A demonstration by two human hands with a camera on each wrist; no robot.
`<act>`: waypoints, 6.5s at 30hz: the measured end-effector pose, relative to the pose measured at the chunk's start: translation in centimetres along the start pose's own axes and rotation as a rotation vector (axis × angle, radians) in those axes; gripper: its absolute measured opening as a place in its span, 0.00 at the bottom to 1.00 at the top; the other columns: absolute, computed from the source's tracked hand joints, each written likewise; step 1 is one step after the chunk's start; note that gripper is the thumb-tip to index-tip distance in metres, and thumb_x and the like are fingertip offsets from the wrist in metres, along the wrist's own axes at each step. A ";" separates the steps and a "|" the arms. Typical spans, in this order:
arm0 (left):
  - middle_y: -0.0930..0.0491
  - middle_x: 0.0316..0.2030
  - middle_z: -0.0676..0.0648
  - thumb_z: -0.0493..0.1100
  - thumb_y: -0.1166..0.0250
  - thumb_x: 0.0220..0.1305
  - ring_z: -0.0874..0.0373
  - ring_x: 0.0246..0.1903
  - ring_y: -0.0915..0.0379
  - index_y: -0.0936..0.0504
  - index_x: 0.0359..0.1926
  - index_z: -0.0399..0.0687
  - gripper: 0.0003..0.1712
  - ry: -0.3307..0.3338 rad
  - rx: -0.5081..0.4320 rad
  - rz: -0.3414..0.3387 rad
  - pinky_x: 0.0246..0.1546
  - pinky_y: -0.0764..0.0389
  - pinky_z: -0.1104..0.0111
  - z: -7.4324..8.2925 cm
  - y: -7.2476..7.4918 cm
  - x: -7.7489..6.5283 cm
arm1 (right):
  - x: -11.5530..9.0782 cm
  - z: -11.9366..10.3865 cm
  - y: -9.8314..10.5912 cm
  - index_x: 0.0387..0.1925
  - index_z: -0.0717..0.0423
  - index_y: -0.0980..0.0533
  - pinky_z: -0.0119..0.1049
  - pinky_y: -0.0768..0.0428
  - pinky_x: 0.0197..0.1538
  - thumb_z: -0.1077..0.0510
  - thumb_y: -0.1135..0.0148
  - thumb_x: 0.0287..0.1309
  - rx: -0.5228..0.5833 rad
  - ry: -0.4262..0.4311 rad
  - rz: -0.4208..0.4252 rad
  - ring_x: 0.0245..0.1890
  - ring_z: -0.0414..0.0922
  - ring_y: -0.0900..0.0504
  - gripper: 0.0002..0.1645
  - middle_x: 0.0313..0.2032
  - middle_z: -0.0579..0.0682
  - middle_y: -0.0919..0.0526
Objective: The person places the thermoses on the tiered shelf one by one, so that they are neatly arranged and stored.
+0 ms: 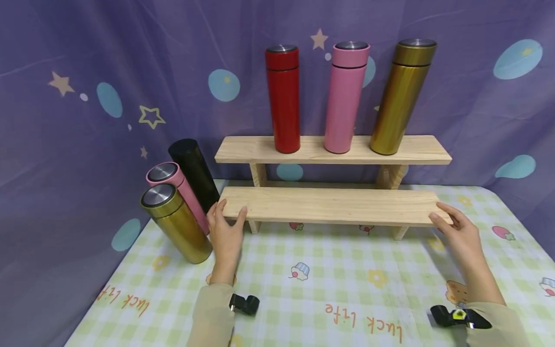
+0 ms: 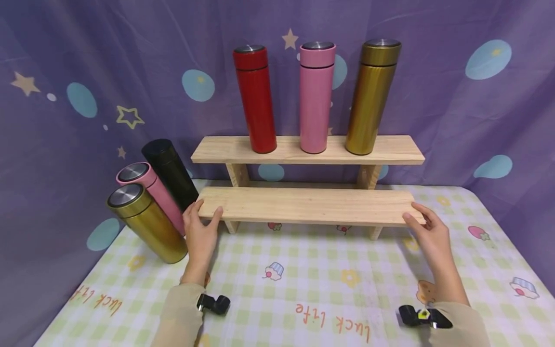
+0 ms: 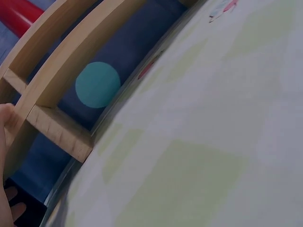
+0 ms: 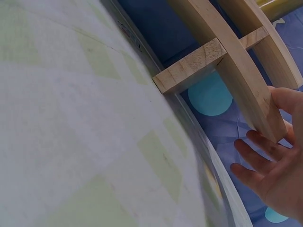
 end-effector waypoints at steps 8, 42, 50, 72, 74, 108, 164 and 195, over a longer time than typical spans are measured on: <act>0.48 0.73 0.41 0.63 0.39 0.67 0.40 0.70 0.48 0.35 0.70 0.50 0.38 -0.019 0.043 -0.009 0.63 0.42 0.41 0.6 0.2 -0.9 | 0.1 0.0 0.0 0.74 0.36 0.39 0.13 0.30 0.44 0.37 0.41 0.65 0.023 0.002 0.007 0.70 0.44 0.37 0.39 0.76 0.50 0.52; 0.34 0.68 0.50 0.36 0.30 0.62 0.57 0.62 0.36 0.33 0.70 0.48 0.37 -0.248 0.034 -0.047 0.56 0.36 0.77 3.4 11.8 -8.4 | 0.1 0.1 0.0 0.74 0.36 0.40 0.14 0.31 0.40 0.35 0.42 0.64 0.001 -0.012 0.022 0.62 0.45 0.32 0.40 0.76 0.54 0.52; 0.32 0.63 0.49 0.31 0.29 0.58 0.71 0.59 0.38 0.32 0.69 0.44 0.39 -0.230 -0.020 0.110 0.54 0.36 0.83 1.9 15.1 -8.1 | -0.2 -0.3 0.1 0.75 0.37 0.40 0.14 0.32 0.40 0.34 0.43 0.64 -0.020 -0.001 0.017 0.67 0.54 0.36 0.41 0.76 0.57 0.52; 0.49 0.71 0.44 0.35 0.27 0.56 0.50 0.68 0.46 0.50 0.77 0.49 0.54 -0.134 -0.141 0.018 0.56 0.38 0.82 -1.7 14.5 -2.8 | -0.1 -0.2 -0.1 0.75 0.40 0.40 0.14 0.31 0.40 0.35 0.42 0.65 -0.007 0.009 0.021 0.61 0.44 0.31 0.42 0.76 0.58 0.51; 0.48 0.71 0.45 0.33 0.26 0.55 0.52 0.67 0.44 0.50 0.76 0.49 0.55 -0.147 -0.171 0.017 0.55 0.38 0.82 -1.8 14.4 -2.4 | -0.1 -0.2 -0.1 0.75 0.40 0.40 0.14 0.31 0.40 0.35 0.42 0.65 -0.007 0.012 0.023 0.59 0.41 0.30 0.41 0.76 0.58 0.50; 0.37 0.61 0.45 0.40 0.24 0.55 0.59 0.53 0.36 0.55 0.76 0.64 0.58 -0.005 -0.168 -0.035 0.49 0.34 0.75 -4.1 12.0 -0.9 | -0.1 0.0 -0.1 0.74 0.43 0.39 0.15 0.29 0.40 0.37 0.40 0.64 0.024 0.014 0.030 0.42 0.24 0.33 0.42 0.75 0.60 0.48; 0.32 0.54 0.57 0.24 0.26 0.45 0.62 0.53 0.33 0.44 0.71 0.47 0.55 -0.264 -0.274 -0.048 0.50 0.34 0.77 2.6 12.6 -3.2 | -0.1 -0.2 0.1 0.75 0.40 0.40 0.18 0.30 0.37 0.34 0.42 0.64 -0.020 0.010 0.023 0.41 0.26 0.32 0.42 0.73 0.66 0.44; 0.26 0.56 0.49 0.27 0.21 0.42 0.61 0.53 0.28 0.41 0.72 0.46 0.57 -0.510 -0.331 -0.219 0.49 0.27 0.76 9.7 6.9 -5.2 | 0.0 -0.5 0.1 0.75 0.45 0.39 0.16 0.30 0.36 0.37 0.41 0.65 -0.035 0.047 0.017 0.39 0.21 0.32 0.42 0.74 0.64 0.48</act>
Point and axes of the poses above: each hand's wrist, its own x-axis towards the middle knuckle, its own y-axis out of the back of the hand, z = x × y, the point moved 10 cm from there along x, towards the middle knuckle
